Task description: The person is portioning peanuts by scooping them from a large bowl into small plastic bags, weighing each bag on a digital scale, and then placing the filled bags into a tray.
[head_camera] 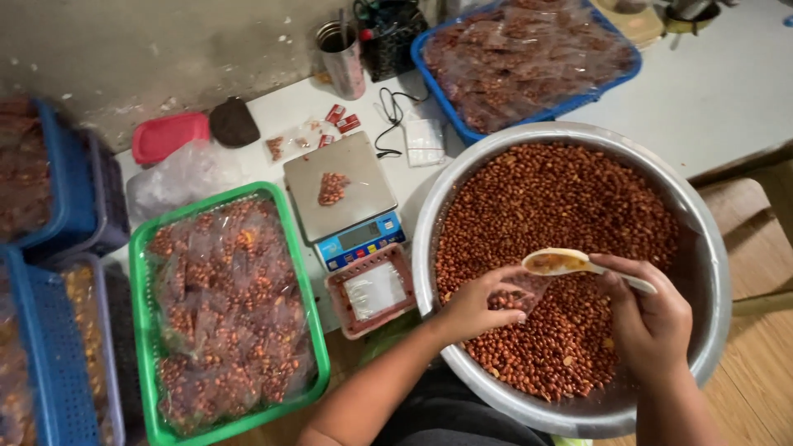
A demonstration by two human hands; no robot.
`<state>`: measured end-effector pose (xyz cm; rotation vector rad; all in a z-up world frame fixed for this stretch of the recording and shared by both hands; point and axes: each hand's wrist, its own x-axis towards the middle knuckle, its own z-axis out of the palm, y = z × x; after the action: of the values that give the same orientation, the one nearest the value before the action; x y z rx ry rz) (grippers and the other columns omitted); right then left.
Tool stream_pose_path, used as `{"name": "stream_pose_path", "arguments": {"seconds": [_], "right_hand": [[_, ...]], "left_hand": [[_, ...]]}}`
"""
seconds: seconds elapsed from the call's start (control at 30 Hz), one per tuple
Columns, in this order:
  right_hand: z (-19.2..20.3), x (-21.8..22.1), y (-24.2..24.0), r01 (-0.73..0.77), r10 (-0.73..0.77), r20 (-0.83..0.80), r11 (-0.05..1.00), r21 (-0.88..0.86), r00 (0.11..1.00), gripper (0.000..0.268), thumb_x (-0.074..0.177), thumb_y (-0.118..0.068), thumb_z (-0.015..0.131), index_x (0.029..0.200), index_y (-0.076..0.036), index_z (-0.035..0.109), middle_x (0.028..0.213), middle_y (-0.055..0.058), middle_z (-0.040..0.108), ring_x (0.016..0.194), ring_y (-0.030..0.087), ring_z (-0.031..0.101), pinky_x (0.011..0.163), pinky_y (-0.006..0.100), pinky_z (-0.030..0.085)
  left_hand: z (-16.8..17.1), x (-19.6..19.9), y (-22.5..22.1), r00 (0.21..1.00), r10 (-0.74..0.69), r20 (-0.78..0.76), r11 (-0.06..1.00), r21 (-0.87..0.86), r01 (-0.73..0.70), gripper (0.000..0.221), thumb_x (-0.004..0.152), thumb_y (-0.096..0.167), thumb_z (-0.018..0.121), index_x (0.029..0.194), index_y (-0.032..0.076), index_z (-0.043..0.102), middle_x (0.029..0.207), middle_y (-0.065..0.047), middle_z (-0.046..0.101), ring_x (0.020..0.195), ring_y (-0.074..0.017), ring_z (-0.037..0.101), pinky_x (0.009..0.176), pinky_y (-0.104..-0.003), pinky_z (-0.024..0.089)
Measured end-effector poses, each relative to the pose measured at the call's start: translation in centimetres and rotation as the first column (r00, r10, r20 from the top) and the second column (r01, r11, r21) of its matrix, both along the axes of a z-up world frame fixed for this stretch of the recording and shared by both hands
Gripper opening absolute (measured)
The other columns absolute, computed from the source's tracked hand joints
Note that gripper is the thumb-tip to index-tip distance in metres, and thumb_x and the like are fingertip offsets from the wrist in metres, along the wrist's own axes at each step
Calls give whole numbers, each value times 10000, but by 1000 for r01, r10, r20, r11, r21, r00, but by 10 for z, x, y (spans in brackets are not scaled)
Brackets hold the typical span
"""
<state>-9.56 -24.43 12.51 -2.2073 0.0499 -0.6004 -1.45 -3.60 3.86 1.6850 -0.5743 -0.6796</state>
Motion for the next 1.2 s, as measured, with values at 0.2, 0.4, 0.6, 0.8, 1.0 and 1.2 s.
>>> {"name": "stream_pose_path", "arguments": {"seconds": [0.2, 0.4, 0.6, 0.8, 1.0, 1.2], "right_hand": [[-32, 10, -11, 139, -141, -85, 990, -30, 986, 190, 1133, -53, 602, 1258, -30, 743, 991, 101, 696, 863, 179, 625, 794, 310, 473], [-135, 28, -31, 104, -192, -586, 978, -181, 787, 320, 991, -207, 538, 1183, -132, 784, 961, 151, 792, 845, 342, 722, 796, 453, 516], [-127, 20, -9, 290, -118, -631, 941, 177, 767, 310, 1063, -281, 603, 1046, -32, 786, 651, 110, 640, 617, 215, 545, 599, 390, 401], [-71, 12, 0, 219, -46, -381, 878, 426, 923, 259, 1092, -157, 561, 1128, 10, 757, 696, 116, 619, 622, 181, 532, 593, 295, 424], [-44, 5, 0, 253, -141, -345, 918, 305, 928, 238, 1103, -174, 566, 1158, -51, 762, 778, 60, 650, 656, 118, 539, 569, 255, 393], [-23, 7, -3, 291, -159, -335, 871, 395, 929, 230, 1104, -123, 559, 1149, 0, 748, 817, 87, 644, 722, 138, 554, 637, 261, 431]], "left_hand": [[-38, 4, 2, 999, 44, -7, 975, -216, -45, 376, 946, 264, 679, 1309, 194, 611, 1263, -65, 712, 1198, -197, 677, 1025, -388, 538], [-37, 63, 79, 855, 516, 48, 720, -564, -403, 243, 1052, 74, 451, 1047, 73, 694, 1097, -86, 751, 822, -191, 654, 697, -305, 514], [-62, 123, 152, 490, 230, 841, 470, 345, -812, 343, 906, 52, 614, 1219, 119, 739, 1623, -152, 382, 1405, -441, 439, 1013, -575, 518], [-39, 153, 139, 407, 483, 775, 562, 82, -823, 586, 941, 348, 699, 1430, 83, 513, 1445, -141, 481, 1295, -325, 486, 970, -604, 433], [20, 94, 80, 704, 687, -177, 553, -502, -665, 242, 1025, 181, 583, 1267, 175, 575, 1214, -130, 667, 1041, -300, 692, 814, -364, 608], [5, 47, 55, 844, -97, -528, 432, -786, -442, 431, 1025, 66, 623, 1434, 118, 497, 1181, -253, 699, 1047, -404, 697, 920, -541, 600]]}}
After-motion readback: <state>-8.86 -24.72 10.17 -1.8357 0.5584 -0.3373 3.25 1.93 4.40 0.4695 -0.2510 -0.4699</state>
